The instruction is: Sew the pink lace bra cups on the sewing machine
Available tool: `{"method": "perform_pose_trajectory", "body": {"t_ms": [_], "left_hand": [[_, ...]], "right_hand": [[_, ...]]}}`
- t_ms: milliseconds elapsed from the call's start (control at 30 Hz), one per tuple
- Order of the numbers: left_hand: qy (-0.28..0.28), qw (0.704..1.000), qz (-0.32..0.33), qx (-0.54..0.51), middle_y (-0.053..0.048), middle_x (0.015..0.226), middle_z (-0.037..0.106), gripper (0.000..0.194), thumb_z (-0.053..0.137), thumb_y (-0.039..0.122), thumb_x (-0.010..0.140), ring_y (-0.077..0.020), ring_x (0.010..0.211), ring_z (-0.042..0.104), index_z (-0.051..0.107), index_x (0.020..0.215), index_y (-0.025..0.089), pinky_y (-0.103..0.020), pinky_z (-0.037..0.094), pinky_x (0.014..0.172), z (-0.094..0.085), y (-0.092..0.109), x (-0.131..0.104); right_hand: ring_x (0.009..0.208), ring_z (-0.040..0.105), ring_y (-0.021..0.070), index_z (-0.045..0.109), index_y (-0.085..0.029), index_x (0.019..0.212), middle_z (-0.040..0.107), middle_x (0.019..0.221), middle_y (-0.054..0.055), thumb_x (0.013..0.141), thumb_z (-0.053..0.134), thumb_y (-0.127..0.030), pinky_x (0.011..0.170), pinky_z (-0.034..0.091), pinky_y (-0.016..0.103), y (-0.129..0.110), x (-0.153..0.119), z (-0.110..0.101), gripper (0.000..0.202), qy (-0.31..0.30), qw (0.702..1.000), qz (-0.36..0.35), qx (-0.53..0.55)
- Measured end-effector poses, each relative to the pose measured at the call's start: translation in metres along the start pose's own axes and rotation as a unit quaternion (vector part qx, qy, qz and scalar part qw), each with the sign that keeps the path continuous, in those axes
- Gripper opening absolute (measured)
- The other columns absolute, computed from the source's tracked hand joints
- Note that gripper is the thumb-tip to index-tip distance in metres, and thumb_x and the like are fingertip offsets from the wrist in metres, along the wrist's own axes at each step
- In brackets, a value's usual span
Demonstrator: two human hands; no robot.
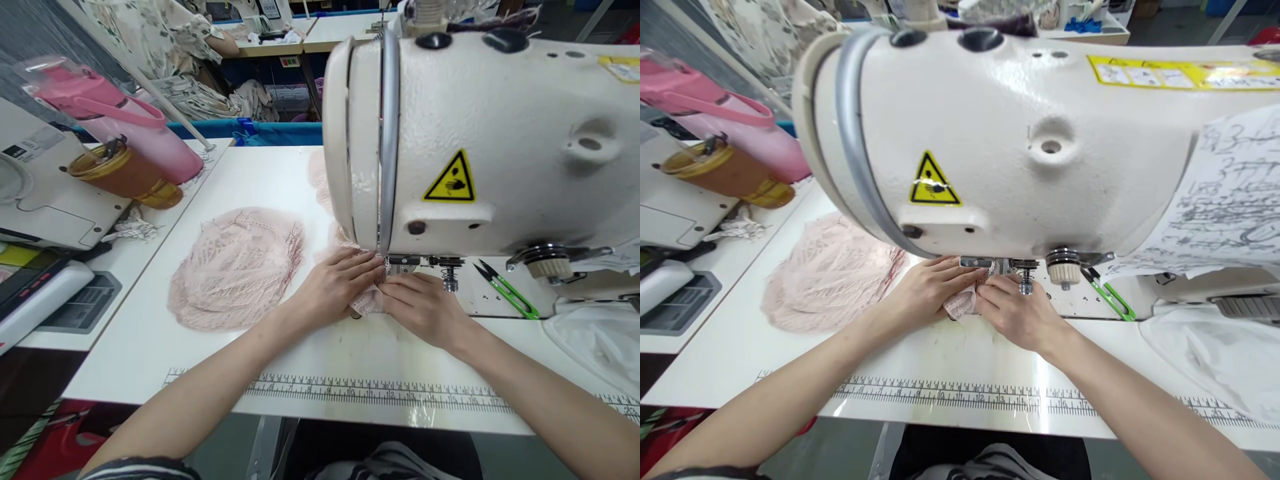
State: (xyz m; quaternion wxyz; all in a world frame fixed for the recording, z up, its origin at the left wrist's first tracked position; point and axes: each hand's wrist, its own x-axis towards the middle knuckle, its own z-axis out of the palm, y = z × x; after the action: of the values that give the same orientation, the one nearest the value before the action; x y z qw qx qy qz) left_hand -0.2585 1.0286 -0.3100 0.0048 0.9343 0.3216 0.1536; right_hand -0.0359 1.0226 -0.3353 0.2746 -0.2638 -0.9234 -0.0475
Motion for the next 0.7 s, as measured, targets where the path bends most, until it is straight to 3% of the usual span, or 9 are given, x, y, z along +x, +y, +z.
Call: {"method": "perform_pose_trajectory", "body": {"t_ms": [200,533,700], "left_hand": [[-0.005,1.0,-0.011,0.015,-0.01,0.135,0.058,0.053,0.051,0.009,0.079,-0.023,0.131,0.05,0.055,0.131,0.011,-0.042,0.04,0.112,0.003,0.0,0.0],[-0.016,0.998,-0.031,0.058,-0.01,0.135,0.058,0.051,0.05,0.011,0.08,-0.0252,0.132,0.048,0.055,0.131,0.01,-0.043,0.04,0.111,0.003,0.01,0.002],[0.001,0.996,-0.022,0.082,-0.011,0.133,0.059,0.046,0.045,0.013,0.085,-0.026,0.129,0.052,0.056,0.13,0.009,-0.044,0.042,0.109,0.004,0.012,0.002]], "right_hand": [[0.093,0.061,0.0152,0.068,-0.021,0.092,0.07,0.092,0.003,0.093,0.052,-0.012,0.068,0.051,0.025,0.004,0.001,0.0,0.019,-0.003,1.0,-0.004,0.004],[0.094,0.062,0.0144,0.068,-0.02,0.091,0.071,0.094,0.002,0.091,0.049,-0.005,0.079,0.049,0.027,0.007,0.0,-0.007,0.024,-0.003,1.0,0.021,0.022],[0.089,0.062,0.0125,0.066,-0.018,0.087,0.071,0.093,-0.001,0.089,0.051,-0.004,0.068,0.045,0.027,0.009,0.002,-0.012,0.021,0.009,0.999,-0.007,-0.045]]}}
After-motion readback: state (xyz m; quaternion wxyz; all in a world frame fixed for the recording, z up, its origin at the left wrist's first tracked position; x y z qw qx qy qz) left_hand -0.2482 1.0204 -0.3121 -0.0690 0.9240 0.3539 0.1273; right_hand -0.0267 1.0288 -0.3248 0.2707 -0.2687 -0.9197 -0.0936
